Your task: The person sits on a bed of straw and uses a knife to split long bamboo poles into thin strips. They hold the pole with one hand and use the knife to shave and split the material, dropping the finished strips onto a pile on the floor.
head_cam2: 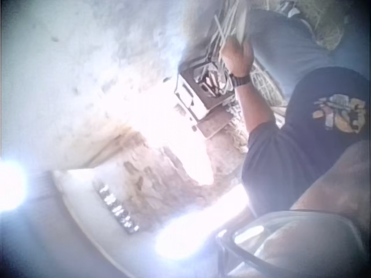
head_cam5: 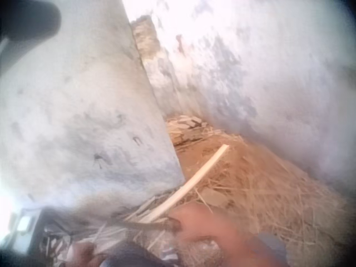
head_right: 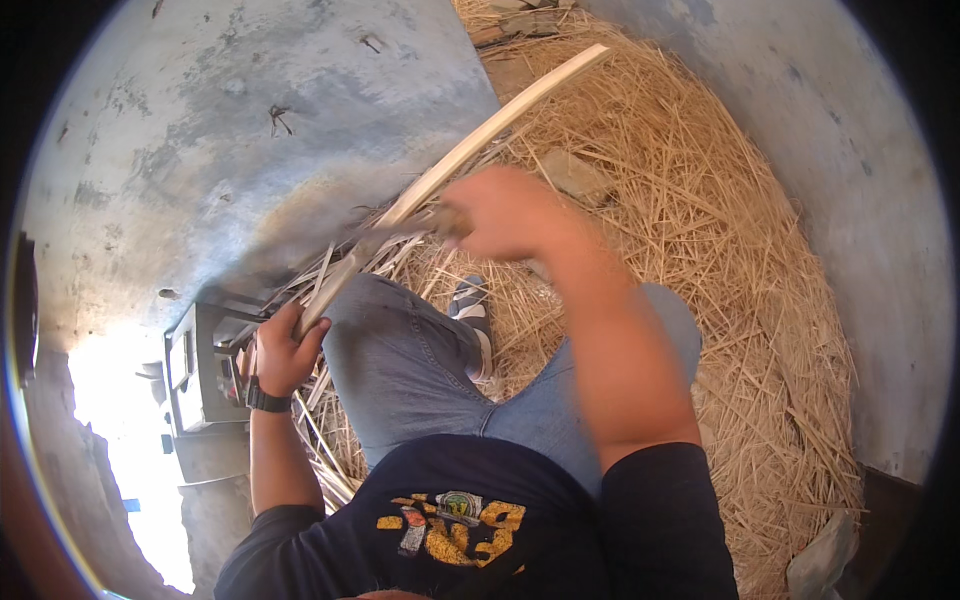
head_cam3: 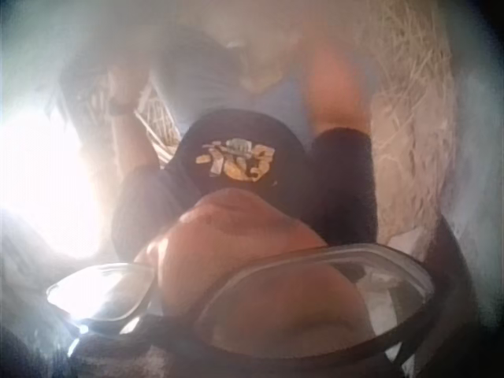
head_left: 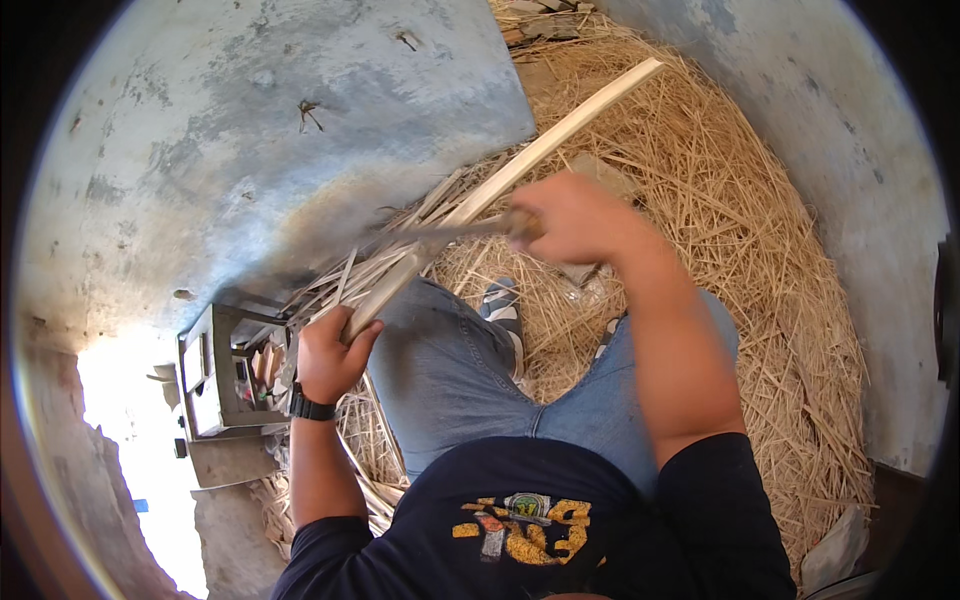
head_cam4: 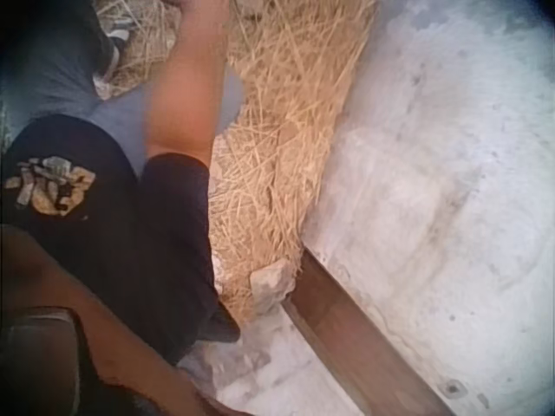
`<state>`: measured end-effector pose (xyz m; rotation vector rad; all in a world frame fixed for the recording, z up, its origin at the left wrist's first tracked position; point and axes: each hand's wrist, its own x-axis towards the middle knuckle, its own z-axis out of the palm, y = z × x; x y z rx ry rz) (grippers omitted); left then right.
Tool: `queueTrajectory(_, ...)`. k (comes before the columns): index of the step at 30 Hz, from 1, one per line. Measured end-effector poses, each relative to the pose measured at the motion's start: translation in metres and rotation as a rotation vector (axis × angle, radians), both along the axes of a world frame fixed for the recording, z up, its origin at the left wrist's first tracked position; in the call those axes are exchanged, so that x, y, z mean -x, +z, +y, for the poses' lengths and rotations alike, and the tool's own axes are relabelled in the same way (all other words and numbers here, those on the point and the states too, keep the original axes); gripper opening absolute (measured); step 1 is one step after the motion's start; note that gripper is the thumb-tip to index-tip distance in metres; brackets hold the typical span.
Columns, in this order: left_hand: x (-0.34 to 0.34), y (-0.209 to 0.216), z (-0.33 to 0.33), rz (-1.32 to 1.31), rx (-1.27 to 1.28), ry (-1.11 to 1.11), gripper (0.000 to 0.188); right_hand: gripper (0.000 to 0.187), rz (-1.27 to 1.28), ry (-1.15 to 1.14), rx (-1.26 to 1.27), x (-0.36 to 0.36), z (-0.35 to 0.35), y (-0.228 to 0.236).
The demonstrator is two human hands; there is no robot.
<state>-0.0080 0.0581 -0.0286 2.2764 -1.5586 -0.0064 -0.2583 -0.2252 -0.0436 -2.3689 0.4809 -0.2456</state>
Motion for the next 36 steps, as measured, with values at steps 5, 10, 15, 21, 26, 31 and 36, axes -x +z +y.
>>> queueTrajectory(5, -0.013, 0.003, 0.019, 0.124, -0.081, -0.004, 0.030, 0.027, -0.299, -0.575, -0.128, 0.029, -0.031, -0.010)
queueTrajectory(10, -0.021, -0.001, 0.030, 0.269, -0.093, -0.026, 0.031, 0.025, -0.338, -0.411, 0.016, 0.007, -0.011, -0.017)
queueTrajectory(15, -0.021, 0.009, 0.036, 0.230, -0.030, -0.034, 0.035, 0.022, -0.281, -0.396, 0.191, 0.005, -0.014, -0.019)
queueTrajectory(21, -0.031, 0.013, 0.046, 0.111, 0.016, 0.065, 0.032, 0.019, -0.390, -0.659, -0.119, 0.018, -0.038, -0.026)
queueTrajectory(26, -0.017, 0.015, 0.026, -0.024, 0.092, 0.076, 0.024, 0.021, -0.081, -0.216, 0.152, 0.002, -0.004, -0.014)
queueTrajectory(31, -0.018, 0.021, 0.030, -0.194, 0.096, 0.075, 0.023, 0.021, -0.152, -0.320, 0.163, 0.005, -0.012, -0.023)
queueTrajectory(36, -0.033, 0.016, 0.043, -0.257, 0.118, 0.068, 0.021, 0.022, -0.393, -0.641, -0.071, 0.007, -0.020, -0.021)
